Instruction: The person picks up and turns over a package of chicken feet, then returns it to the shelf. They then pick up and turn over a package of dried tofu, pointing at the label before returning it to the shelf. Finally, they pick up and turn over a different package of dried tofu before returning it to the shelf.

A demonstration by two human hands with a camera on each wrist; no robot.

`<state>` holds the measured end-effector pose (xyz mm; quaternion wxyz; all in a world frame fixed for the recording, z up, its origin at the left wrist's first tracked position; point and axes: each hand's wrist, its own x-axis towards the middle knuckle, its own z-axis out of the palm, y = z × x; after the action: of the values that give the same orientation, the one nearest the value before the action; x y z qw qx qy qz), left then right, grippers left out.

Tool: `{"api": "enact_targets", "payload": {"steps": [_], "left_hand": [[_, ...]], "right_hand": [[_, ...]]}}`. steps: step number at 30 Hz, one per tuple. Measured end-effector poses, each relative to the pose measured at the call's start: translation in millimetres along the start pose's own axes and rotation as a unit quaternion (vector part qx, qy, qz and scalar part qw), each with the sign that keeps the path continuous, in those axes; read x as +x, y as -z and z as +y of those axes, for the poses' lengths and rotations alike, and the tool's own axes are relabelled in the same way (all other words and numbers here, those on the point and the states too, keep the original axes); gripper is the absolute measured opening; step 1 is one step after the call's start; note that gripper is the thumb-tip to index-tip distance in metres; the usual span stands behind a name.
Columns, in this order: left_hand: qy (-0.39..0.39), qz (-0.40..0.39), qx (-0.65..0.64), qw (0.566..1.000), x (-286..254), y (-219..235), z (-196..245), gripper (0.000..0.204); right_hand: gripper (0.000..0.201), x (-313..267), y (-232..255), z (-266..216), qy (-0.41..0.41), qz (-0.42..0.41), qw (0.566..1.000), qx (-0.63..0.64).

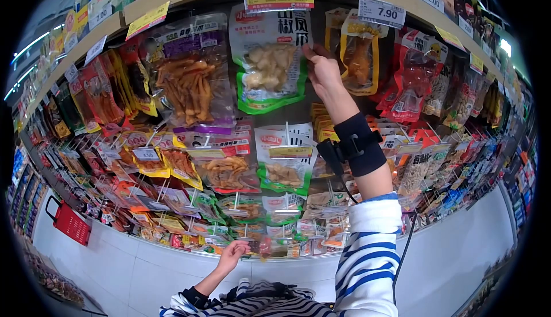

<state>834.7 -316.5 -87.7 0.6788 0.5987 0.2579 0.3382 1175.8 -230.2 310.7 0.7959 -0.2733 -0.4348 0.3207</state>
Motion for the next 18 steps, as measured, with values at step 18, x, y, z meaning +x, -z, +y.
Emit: {"api": "enact_targets", "payload": {"steps": [18], "left_hand": [[0.005, -0.004, 0.017, 1.0, -3, 2, 0, 0.019]], "right_hand": [[0.02, -11, 1, -14, 0.056, -0.032, 0.996, -0.053]]}}
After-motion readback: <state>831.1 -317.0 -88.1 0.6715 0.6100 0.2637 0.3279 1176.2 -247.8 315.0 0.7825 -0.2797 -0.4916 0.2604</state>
